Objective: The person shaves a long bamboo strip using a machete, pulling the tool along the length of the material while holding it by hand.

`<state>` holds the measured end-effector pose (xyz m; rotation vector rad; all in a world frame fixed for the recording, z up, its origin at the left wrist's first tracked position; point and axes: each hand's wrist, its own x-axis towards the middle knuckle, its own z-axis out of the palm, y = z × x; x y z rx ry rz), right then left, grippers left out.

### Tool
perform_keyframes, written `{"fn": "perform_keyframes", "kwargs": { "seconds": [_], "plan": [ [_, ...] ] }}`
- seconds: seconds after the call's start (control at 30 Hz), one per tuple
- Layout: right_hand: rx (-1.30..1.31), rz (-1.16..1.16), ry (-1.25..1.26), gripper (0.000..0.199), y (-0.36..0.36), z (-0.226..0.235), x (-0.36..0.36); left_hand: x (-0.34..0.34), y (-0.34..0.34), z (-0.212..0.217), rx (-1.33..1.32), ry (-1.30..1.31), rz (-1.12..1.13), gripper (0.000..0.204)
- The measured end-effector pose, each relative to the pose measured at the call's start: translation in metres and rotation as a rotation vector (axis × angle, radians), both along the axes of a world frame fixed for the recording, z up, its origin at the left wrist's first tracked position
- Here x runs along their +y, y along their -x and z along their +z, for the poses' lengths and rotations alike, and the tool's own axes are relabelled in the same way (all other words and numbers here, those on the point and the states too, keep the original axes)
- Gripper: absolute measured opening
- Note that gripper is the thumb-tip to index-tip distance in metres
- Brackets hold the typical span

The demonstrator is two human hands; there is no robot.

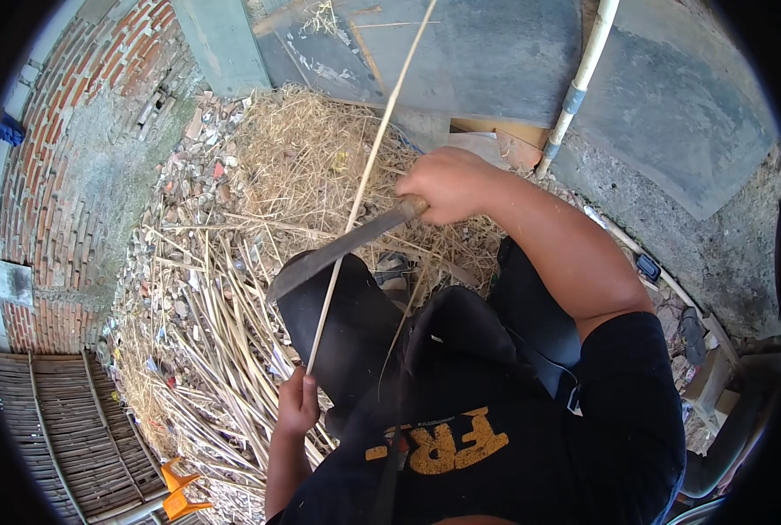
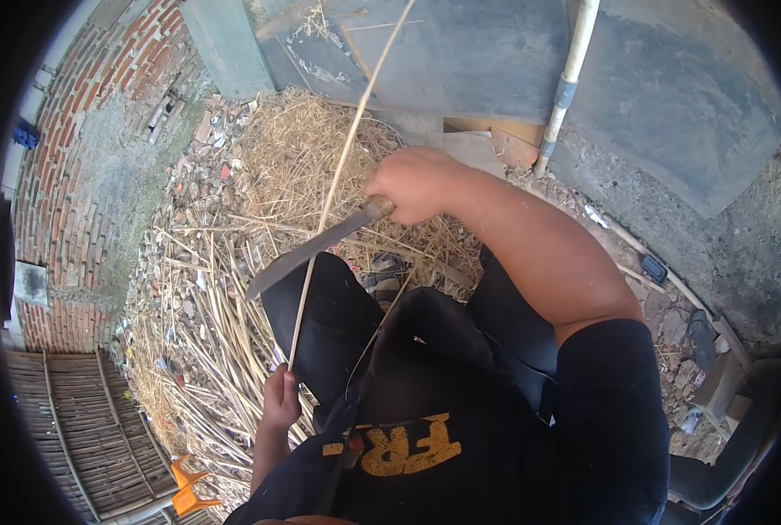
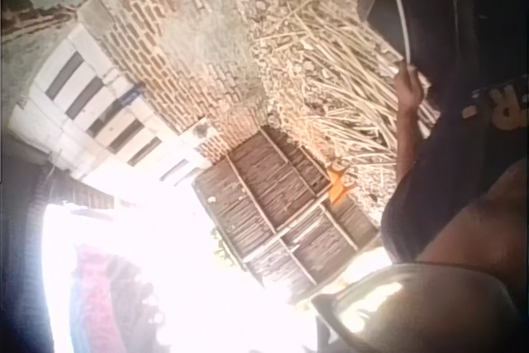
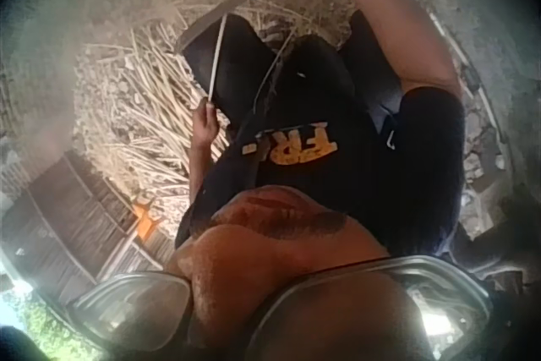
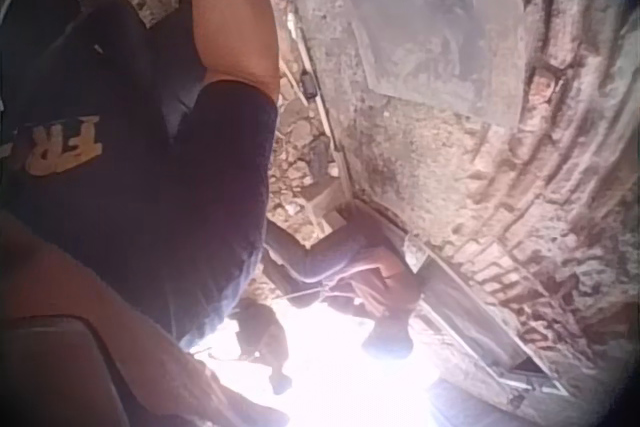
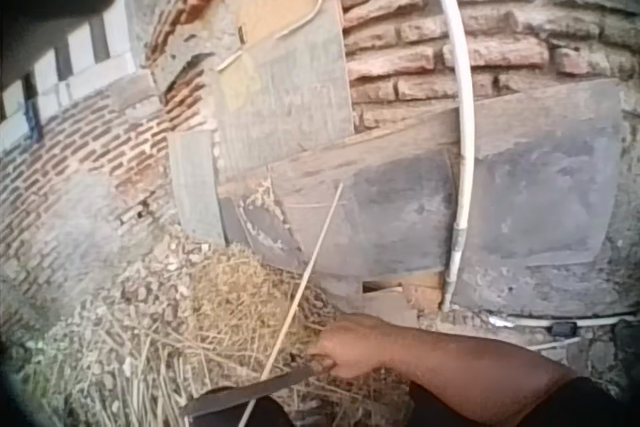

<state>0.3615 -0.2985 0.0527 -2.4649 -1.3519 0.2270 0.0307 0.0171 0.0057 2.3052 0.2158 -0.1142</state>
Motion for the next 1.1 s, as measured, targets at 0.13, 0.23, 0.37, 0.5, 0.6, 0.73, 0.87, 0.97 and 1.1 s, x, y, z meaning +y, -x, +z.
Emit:
{"fn": "perform_keyframes", "kwargs": {
  "seconds": [0.13, 0.23, 0.37, 0.5, 0.6, 0.73, 0.87, 0.97, 1.1],
  "plan": [
    [0.227, -0.131, -0.074, 0.017, -0.036, -0.023, -0.017, -0.001, 0.003, 0.001, 0.068, -0.008, 0.022, 0.052],
    [0.063, -0.333, -0.209, 0.024, -0.046, -0.031, -0.022, -0.010, -0.001, 0.003, 0.025, -0.150, -0.003, 0.050],
    [0.123, -0.176, -0.003, 0.016, -0.008, 0.005, 0.000, -0.016, 0.006, -0.010, -0.008, -0.370, 0.042, 0.044],
    [0.027, -0.005, 0.054, 0.016, 0.009, 0.006, 0.011, -0.013, 0.011, -0.026, -0.042, -0.437, 0.087, 0.039],
    [0.203, -0.130, -0.056, 0.018, -0.025, -0.017, -0.007, -0.013, 0.003, -0.029, -0.068, -0.343, 0.100, 0.040],
    [0.156, -0.294, -0.191, 0.021, -0.042, -0.029, -0.018, -0.010, -0.001, -0.020, -0.046, -0.283, 0.047, 0.030],
    [0.119, -0.130, -0.146, 0.019, -0.006, -0.013, 0.007, -0.010, -0.002, -0.015, -0.027, -0.273, 0.048, 0.034],
    [-0.007, 0.026, -0.037, 0.018, 0.010, -0.013, 0.022, -0.004, 0.001, -0.025, -0.041, -0.260, 0.060, 0.036],
    [0.198, -0.052, -0.096, 0.020, -0.010, -0.015, 0.013, -0.004, 0.000, -0.031, -0.049, -0.265, 0.094, 0.036]
  ]
}}
